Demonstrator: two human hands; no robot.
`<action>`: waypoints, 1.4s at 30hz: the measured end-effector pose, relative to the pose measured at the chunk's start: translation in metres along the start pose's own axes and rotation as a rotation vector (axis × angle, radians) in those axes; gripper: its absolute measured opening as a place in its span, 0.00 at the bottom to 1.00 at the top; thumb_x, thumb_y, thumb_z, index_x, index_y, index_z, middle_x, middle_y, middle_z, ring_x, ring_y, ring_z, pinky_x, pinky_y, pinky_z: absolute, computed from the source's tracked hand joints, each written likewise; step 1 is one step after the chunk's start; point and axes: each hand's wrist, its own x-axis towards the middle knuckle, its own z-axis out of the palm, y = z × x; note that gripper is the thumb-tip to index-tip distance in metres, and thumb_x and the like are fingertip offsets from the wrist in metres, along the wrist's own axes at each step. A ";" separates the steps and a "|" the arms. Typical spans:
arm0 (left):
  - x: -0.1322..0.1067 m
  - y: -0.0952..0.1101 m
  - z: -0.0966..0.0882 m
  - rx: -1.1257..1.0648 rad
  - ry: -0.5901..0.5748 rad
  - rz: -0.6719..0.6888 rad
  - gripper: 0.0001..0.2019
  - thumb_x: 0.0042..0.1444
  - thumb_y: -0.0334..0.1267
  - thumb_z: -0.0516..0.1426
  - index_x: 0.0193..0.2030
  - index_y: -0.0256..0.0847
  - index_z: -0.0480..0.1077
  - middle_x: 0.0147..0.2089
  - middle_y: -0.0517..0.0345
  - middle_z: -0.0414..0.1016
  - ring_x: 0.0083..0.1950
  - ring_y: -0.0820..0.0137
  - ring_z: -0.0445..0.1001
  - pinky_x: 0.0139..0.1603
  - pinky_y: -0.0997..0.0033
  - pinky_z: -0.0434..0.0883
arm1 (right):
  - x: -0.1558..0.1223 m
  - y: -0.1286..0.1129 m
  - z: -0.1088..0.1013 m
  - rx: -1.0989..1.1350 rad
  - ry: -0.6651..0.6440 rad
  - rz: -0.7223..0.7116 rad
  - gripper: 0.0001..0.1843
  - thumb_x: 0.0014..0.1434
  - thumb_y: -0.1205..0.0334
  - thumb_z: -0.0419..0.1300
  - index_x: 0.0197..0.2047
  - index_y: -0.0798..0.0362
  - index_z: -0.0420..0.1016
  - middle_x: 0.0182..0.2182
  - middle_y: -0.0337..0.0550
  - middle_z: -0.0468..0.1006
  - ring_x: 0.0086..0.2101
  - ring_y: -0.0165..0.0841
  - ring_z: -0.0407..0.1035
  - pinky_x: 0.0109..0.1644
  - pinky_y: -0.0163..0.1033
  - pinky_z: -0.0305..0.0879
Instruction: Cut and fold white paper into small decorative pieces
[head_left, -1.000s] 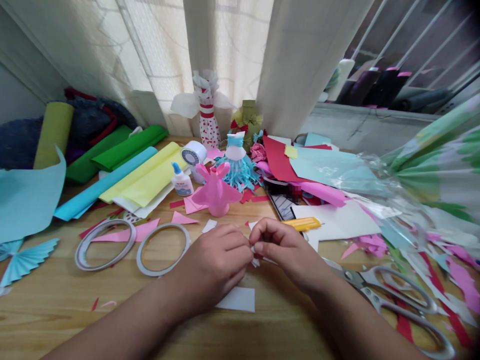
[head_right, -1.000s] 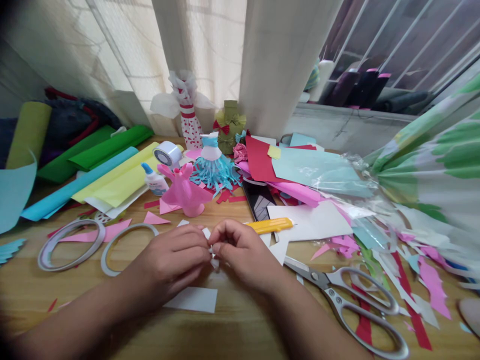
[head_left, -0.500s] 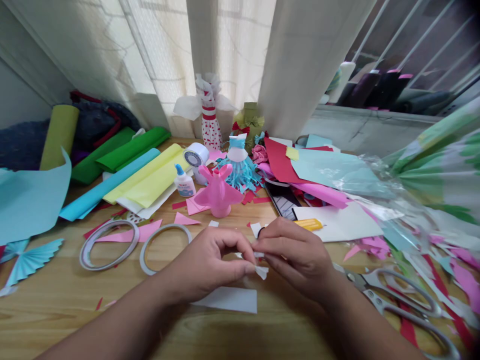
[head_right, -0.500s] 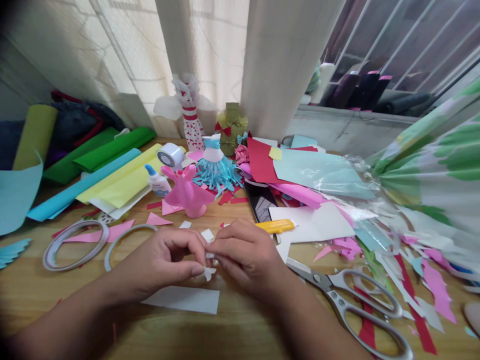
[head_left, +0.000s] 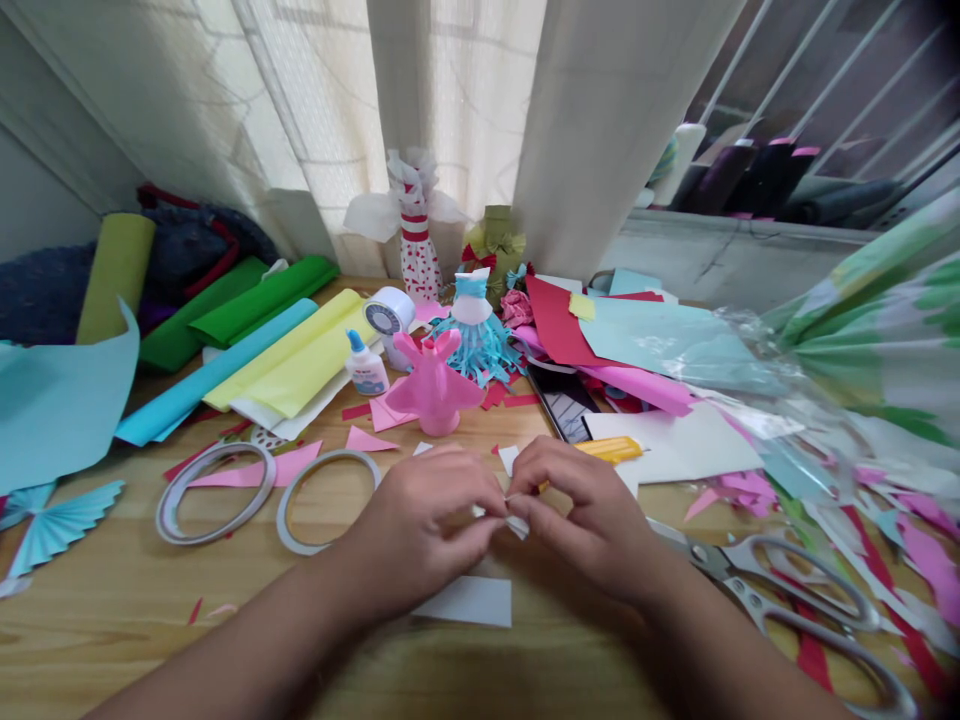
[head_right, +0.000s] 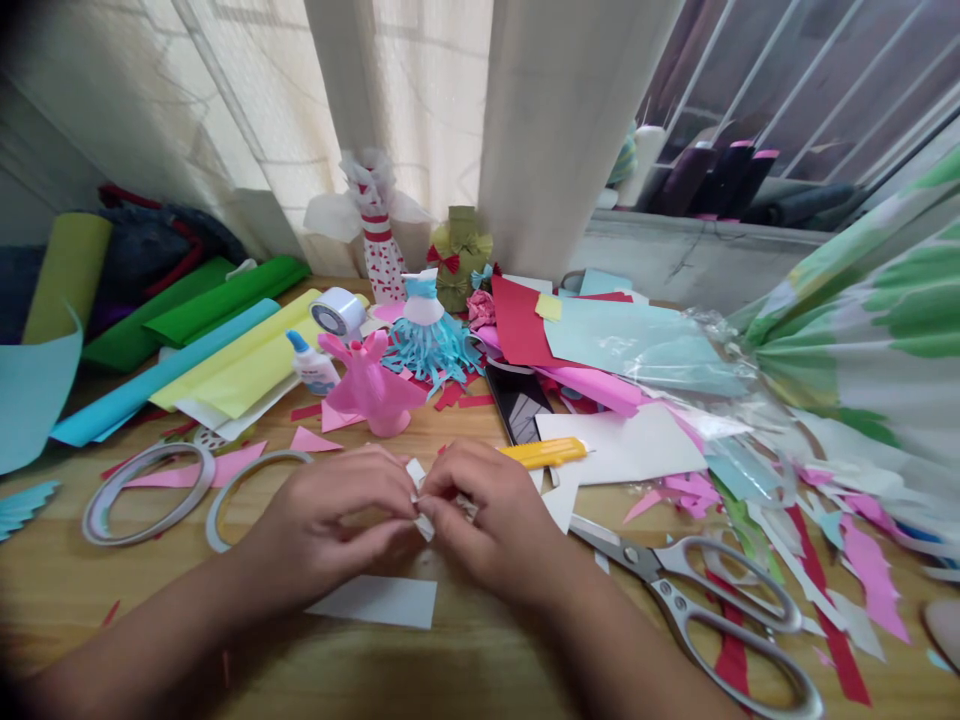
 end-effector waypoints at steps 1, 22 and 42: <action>-0.001 0.000 0.001 0.133 0.025 0.130 0.07 0.53 0.25 0.54 0.31 0.36 0.72 0.32 0.54 0.75 0.35 0.69 0.70 0.44 0.65 0.69 | 0.000 0.001 0.003 0.102 -0.008 0.130 0.05 0.53 0.69 0.56 0.26 0.54 0.68 0.25 0.39 0.69 0.28 0.30 0.63 0.33 0.36 0.60; 0.000 -0.001 -0.001 -0.457 -0.108 -0.345 0.03 0.48 0.28 0.58 0.26 0.37 0.72 0.30 0.58 0.75 0.34 0.71 0.72 0.37 0.72 0.68 | 0.001 -0.003 -0.007 -0.195 0.068 -0.400 0.14 0.55 0.74 0.56 0.41 0.50 0.75 0.30 0.44 0.76 0.31 0.32 0.68 0.34 0.39 0.65; -0.002 0.000 0.002 0.238 0.017 0.271 0.09 0.55 0.24 0.52 0.34 0.38 0.71 0.34 0.54 0.75 0.38 0.69 0.70 0.44 0.64 0.70 | 0.000 -0.002 0.004 -0.009 0.008 0.047 0.06 0.53 0.69 0.55 0.25 0.53 0.66 0.24 0.38 0.69 0.27 0.30 0.63 0.31 0.35 0.60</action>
